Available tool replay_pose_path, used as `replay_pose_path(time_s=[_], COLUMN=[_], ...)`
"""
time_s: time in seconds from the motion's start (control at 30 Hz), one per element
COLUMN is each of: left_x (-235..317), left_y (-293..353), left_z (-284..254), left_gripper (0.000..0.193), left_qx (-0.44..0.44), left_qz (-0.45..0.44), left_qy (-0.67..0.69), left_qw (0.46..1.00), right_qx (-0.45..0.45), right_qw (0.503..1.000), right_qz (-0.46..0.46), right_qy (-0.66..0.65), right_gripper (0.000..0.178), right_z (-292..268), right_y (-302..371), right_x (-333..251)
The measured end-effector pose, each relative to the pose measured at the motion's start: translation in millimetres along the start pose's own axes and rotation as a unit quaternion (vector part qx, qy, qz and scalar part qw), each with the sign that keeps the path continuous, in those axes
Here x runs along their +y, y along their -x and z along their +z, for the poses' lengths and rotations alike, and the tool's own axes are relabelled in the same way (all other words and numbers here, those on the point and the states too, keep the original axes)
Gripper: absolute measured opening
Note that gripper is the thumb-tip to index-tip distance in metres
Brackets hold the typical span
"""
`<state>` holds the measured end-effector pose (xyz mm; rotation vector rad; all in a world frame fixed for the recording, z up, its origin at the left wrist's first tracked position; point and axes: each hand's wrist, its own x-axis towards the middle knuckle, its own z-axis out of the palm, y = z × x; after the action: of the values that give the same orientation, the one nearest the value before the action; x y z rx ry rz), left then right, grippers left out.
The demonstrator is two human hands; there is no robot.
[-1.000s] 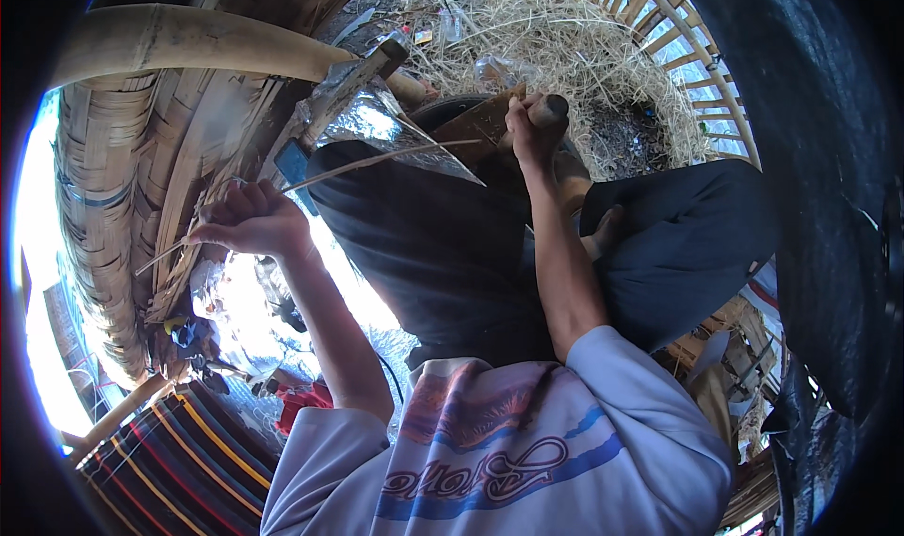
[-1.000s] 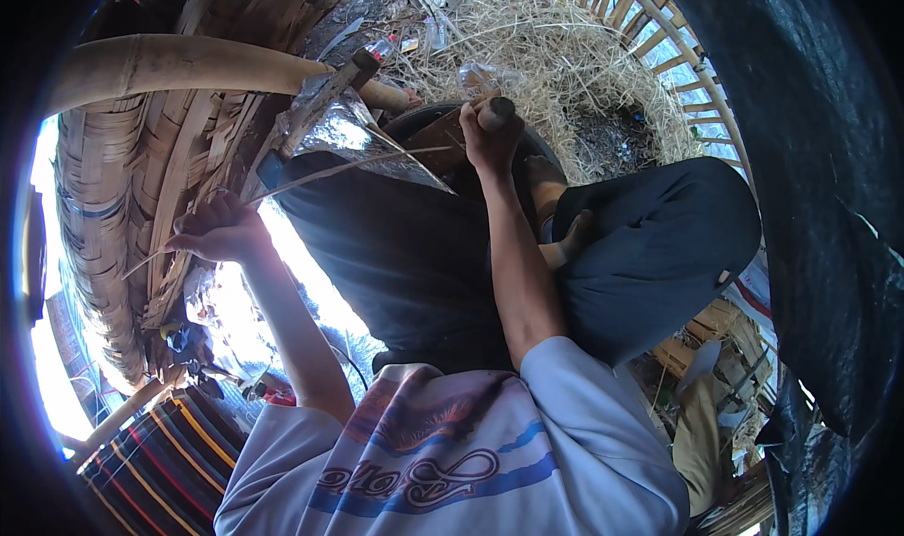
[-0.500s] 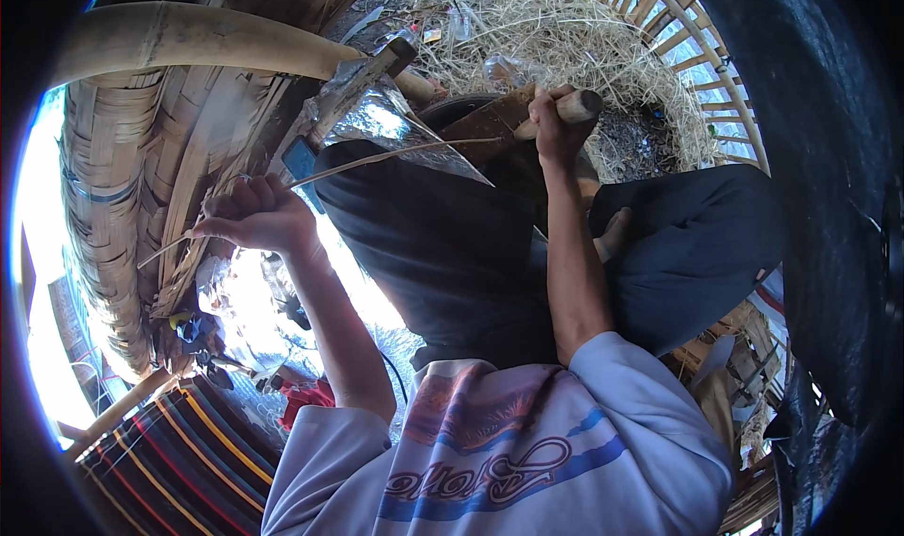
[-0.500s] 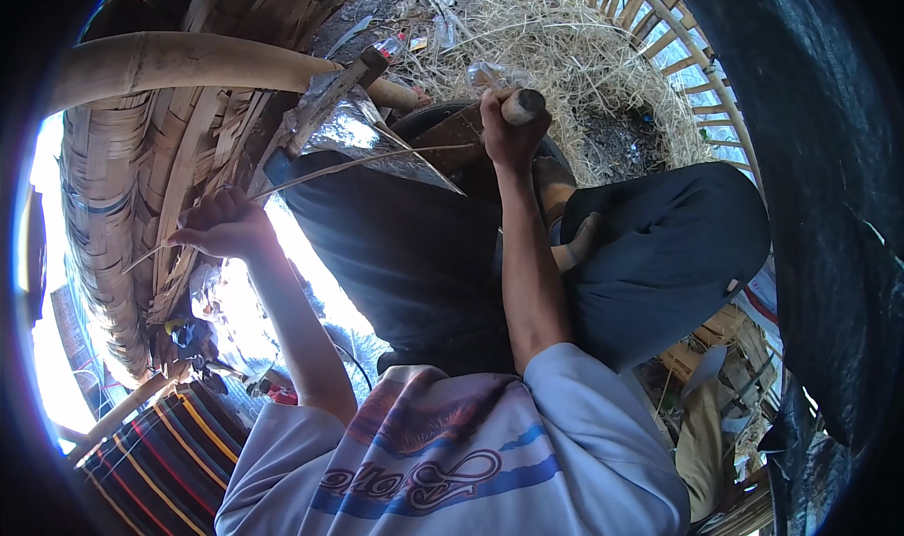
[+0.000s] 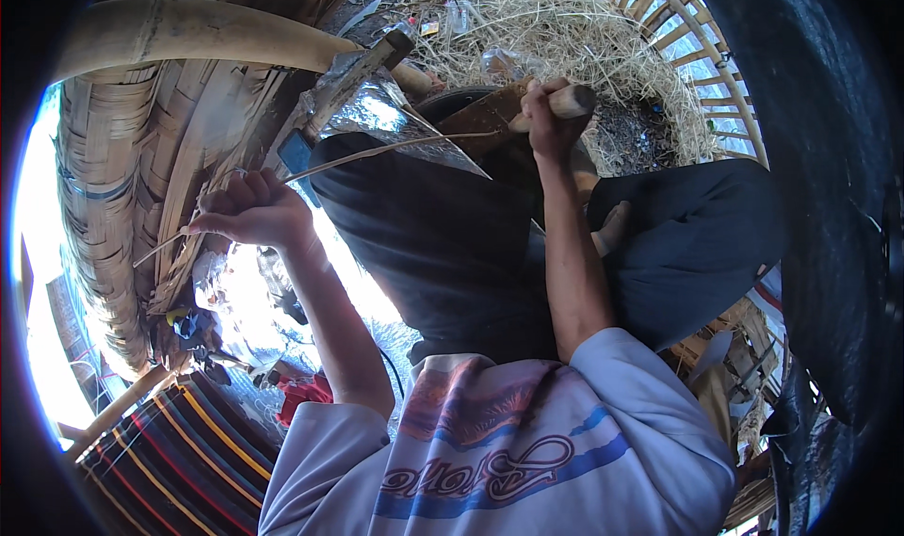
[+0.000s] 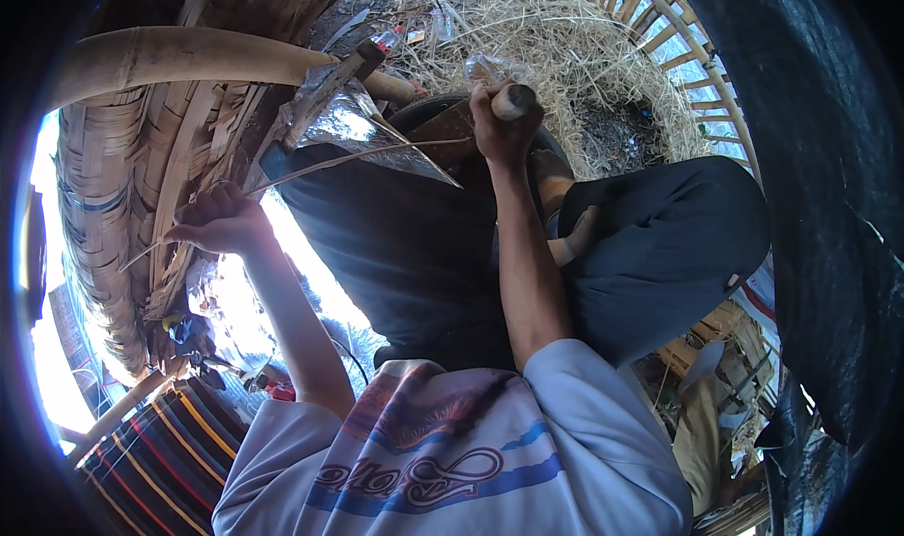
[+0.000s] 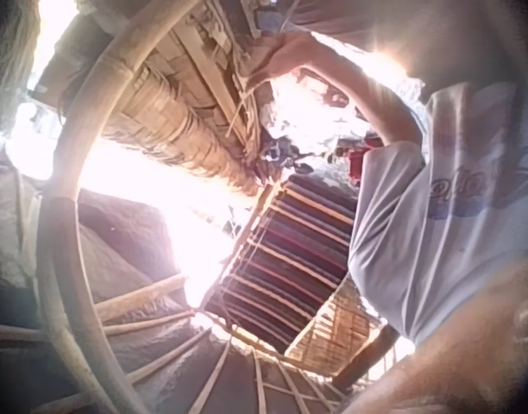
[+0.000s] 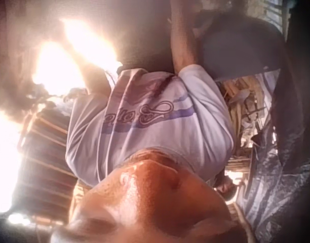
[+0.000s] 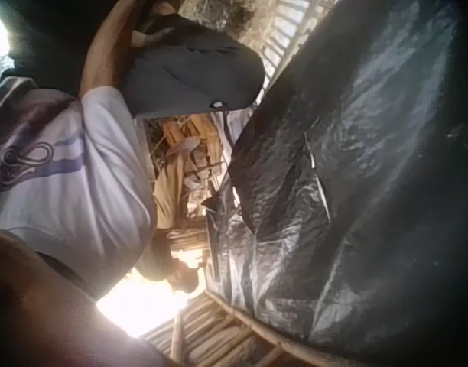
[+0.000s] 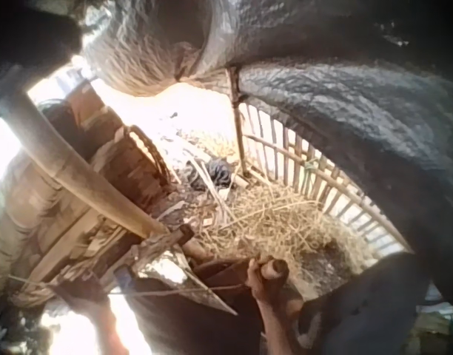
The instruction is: The person uses a blade to shave a long, thin bamboo strip, pulling the strip across the blade multiple times to refine its thickness.
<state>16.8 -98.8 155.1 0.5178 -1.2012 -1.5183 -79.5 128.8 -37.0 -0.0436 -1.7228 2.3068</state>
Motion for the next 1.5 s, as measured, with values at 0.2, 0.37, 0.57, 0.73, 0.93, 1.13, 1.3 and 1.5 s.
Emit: replay_pose_path(time_s=[0.2,0.37,0.57,0.73,0.93,1.13,1.3,1.5], left_x=[-5,-5,-6,-9,-9,-22,-21,-22], left_y=[4,3,7,2,-3,-6,-10,0], left_z=[6,7,21,15,13,3,-12,4], left_gripper=[0.055,0.054,0.054,0.053,0.052,0.041,0.024,0.026], left_qx=[-0.032,-0.029,-0.027,-0.015,0.062,0.142,0.156,0.082], left_qz=[-0.009,0.012,0.021,0.049,0.07,0.071,0.076,0.09], left_qy=[0.001,0.002,-0.013,-0.049,-0.127,-0.173,-0.204,-0.246], left_qw=[0.999,0.999,0.999,0.997,0.988,0.972,0.963,0.962], right_qx=[0.009,-0.007,-0.023,-0.009,-0.051,0.072,0.09,0.099], right_qw=[0.997,0.994,0.996,0.998,0.983,0.991,0.986,0.985], right_qz=[0.002,0.016,0.022,-0.017,-0.031,0.093,0.024,0.025], right_qy=[0.08,-0.109,0.088,-0.066,0.173,-0.061,-0.14,-0.139], right_gripper=[0.019,0.018,0.017,0.021,0.02,0.019,0.016,0.015], right_z=[-8,3,-14,0,-14,-18,-12,-16], right_y=[4,-2,21,3,28,18,-6,-8], right_x=[24,-33,40,-17,20,8,-37,-42])
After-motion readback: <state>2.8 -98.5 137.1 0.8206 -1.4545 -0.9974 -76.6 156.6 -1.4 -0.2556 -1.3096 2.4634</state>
